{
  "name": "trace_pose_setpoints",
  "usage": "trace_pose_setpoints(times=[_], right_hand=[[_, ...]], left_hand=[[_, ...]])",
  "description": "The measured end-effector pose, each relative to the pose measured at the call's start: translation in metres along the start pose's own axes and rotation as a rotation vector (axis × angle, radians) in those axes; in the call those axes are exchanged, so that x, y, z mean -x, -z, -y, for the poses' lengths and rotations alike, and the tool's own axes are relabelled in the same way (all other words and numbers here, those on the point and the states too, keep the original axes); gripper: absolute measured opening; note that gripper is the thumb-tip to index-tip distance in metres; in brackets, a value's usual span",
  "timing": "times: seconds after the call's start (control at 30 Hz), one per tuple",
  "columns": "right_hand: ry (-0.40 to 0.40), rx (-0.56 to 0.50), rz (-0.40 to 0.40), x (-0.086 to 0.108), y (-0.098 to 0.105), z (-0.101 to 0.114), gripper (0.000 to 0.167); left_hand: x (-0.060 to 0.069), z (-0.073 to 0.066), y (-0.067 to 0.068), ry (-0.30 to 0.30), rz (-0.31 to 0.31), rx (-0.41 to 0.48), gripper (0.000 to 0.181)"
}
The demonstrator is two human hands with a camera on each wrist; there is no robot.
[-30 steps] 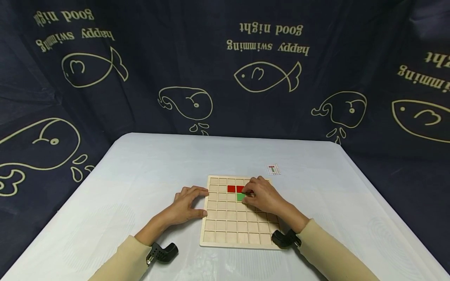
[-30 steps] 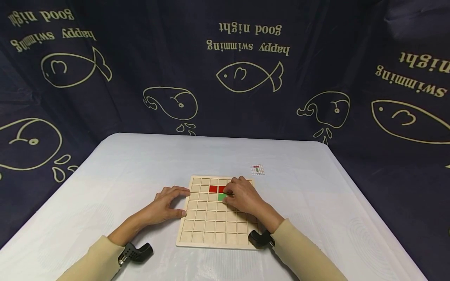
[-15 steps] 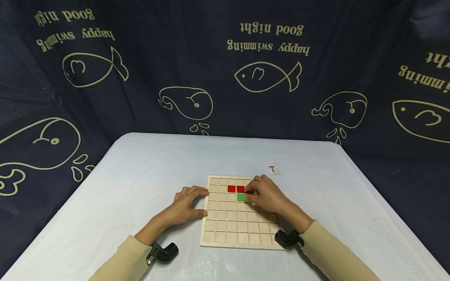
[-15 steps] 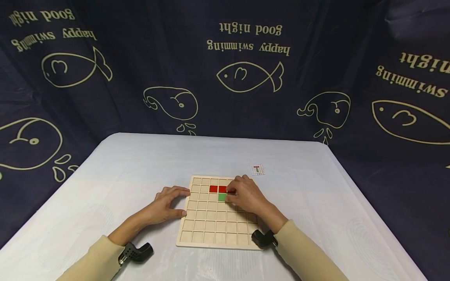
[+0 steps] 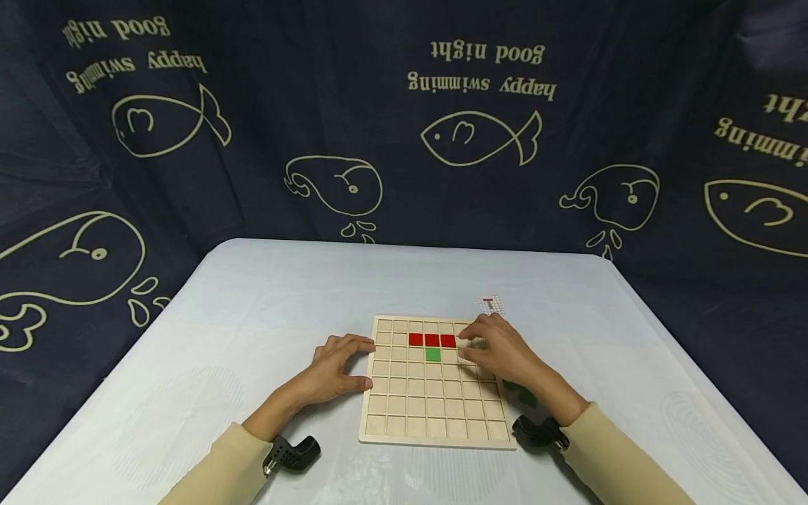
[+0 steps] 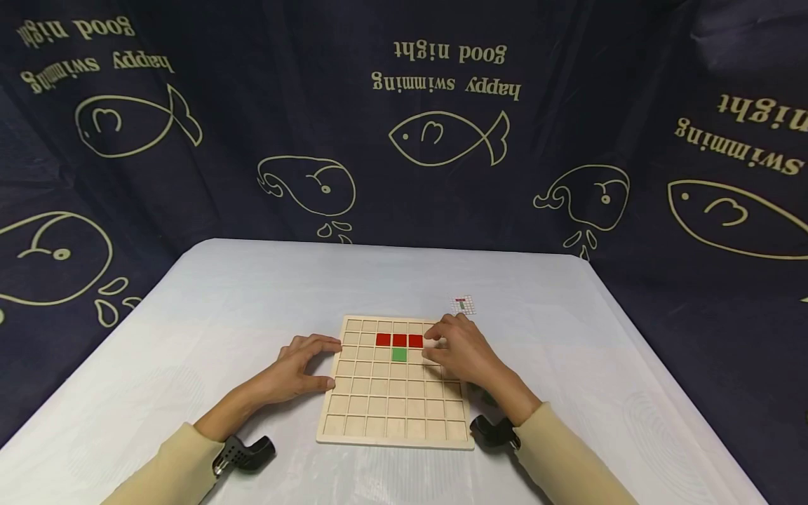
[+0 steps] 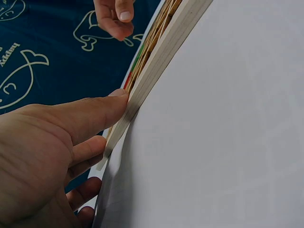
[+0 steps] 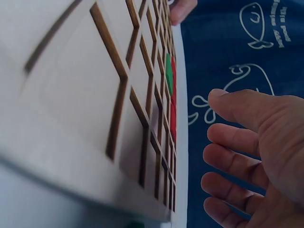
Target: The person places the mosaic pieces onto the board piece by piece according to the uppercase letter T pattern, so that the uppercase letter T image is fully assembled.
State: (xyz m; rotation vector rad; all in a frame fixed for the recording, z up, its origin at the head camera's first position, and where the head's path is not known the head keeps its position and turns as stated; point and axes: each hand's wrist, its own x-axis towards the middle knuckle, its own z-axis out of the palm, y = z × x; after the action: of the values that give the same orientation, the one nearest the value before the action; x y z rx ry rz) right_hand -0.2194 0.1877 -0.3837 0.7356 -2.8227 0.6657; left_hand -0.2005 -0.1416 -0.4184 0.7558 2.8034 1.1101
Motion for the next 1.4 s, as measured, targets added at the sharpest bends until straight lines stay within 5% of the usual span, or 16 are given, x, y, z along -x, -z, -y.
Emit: trace_pose_setpoints(times=[0.87,1.4], right_hand=[[-0.033,0.036,-0.04,0.046,0.012,-0.027,0.024],[-0.084,0.068,0.078,0.063,0.016,-0.033,0.033]], left_hand=[[-0.001,0.003,-0.002,-0.025,-0.016,-0.021,0.054],[-0.001,0.002,-0.002,-0.016,-0.011,-0.019,0.054]])
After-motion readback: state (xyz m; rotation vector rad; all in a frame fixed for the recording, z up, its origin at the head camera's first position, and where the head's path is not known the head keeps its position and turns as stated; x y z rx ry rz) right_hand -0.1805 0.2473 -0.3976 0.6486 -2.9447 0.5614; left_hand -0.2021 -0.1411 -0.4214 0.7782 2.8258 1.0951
